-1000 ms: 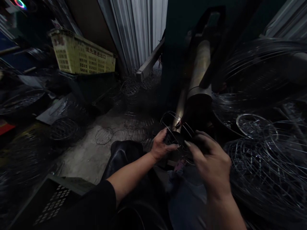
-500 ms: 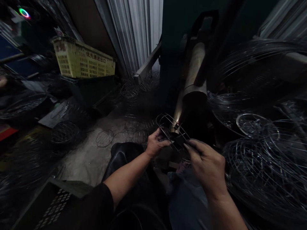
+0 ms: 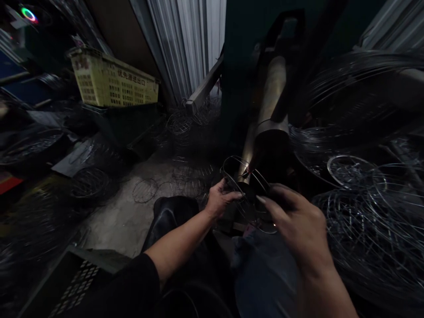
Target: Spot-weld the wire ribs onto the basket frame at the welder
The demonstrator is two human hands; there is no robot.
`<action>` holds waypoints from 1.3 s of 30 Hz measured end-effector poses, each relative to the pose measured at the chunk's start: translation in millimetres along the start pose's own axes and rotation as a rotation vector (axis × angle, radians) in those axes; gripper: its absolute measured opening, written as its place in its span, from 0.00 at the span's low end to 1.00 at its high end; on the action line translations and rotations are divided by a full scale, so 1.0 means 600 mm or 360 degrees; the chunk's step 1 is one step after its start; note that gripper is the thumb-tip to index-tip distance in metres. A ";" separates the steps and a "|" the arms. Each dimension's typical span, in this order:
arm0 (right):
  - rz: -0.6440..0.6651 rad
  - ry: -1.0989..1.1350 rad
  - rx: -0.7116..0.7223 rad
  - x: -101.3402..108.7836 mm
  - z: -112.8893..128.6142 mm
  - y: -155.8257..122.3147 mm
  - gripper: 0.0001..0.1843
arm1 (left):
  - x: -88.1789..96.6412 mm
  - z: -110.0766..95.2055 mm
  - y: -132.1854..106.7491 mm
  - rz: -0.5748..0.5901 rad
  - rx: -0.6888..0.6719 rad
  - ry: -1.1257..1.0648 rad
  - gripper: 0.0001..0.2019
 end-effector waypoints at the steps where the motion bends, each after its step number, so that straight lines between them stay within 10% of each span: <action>1: -0.0005 -0.0001 -0.0061 0.010 -0.014 -0.012 0.27 | 0.000 -0.001 -0.002 -0.0007 0.0010 -0.0005 0.27; 9: -0.0053 0.0198 -0.0177 0.010 -0.017 -0.070 0.25 | 0.013 0.000 -0.012 -0.0034 0.0211 -0.0055 0.24; 31: 0.0037 -0.0007 0.0102 -0.046 0.043 0.035 0.17 | 0.004 0.023 0.012 -0.0196 0.0565 -0.0205 0.15; 39: -0.0077 0.0139 -0.0298 0.041 -0.080 -0.047 0.27 | -0.013 0.045 -0.004 -0.0174 0.0692 -0.0269 0.15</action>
Point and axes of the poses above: each hand's wrist, its own y-axis towards the middle knuckle, its own x-axis out of the back of the hand, z = x × y, the point moved 4 cm from there along y, towards the middle knuckle, and after that the axes turned 13 degrees about -x, right-handed, at the moved point
